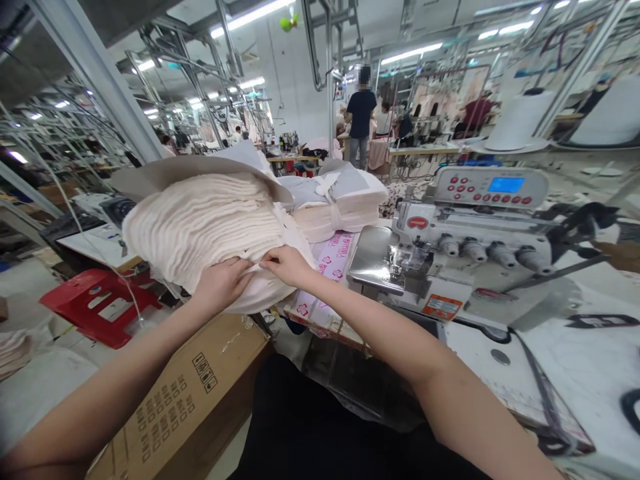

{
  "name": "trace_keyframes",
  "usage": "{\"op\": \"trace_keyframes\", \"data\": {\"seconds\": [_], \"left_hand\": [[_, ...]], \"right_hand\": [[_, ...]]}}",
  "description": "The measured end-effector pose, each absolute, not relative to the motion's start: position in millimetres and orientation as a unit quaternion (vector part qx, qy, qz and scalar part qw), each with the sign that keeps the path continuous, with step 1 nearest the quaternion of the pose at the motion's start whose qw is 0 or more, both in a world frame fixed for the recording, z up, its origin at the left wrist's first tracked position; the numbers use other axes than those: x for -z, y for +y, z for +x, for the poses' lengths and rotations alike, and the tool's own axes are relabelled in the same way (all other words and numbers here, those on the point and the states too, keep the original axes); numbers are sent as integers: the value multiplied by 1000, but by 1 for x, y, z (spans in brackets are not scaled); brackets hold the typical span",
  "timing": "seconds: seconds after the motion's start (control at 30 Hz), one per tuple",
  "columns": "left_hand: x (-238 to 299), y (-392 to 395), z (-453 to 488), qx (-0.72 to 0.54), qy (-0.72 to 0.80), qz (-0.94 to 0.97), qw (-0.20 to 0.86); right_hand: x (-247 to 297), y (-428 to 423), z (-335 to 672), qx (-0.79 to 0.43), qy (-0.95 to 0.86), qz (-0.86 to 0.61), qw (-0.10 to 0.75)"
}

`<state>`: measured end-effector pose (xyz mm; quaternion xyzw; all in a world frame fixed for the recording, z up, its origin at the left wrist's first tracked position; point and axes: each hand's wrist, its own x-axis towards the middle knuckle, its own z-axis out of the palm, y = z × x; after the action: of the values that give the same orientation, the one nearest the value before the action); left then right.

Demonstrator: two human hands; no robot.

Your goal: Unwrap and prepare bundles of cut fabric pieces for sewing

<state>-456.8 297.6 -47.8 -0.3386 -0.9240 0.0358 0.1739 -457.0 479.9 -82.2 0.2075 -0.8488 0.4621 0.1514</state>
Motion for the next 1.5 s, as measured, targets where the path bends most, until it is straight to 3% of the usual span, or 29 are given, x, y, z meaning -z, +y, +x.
{"op": "trace_keyframes", "data": {"seconds": [0.1,0.17,0.37,0.87,1.07,1.17,1.27,1.5], "left_hand": [[44,297,-461,-5,-931,-326,164],[40,297,-464,11,-932,-327,157],[38,297,-464,14,-936,-320,147],[48,292,-465,22,-926,-345,149],[73,296,-438,61,-791,-496,353],[97,302,-431,77,-782,-534,314],[112,305,-441,82,-850,-453,256],[102,301,-460,112,-879,-429,172]], "right_hand": [[88,484,-441,-357,-839,298,282],[97,489,-434,-280,-827,378,306],[120,497,-450,-221,-848,384,289],[93,486,-466,-357,-889,269,98],[79,475,-465,-358,-912,168,109],[76,471,-470,-352,-919,145,108],[76,471,-474,-365,-913,151,107],[80,476,-477,-393,-898,172,101]]}}
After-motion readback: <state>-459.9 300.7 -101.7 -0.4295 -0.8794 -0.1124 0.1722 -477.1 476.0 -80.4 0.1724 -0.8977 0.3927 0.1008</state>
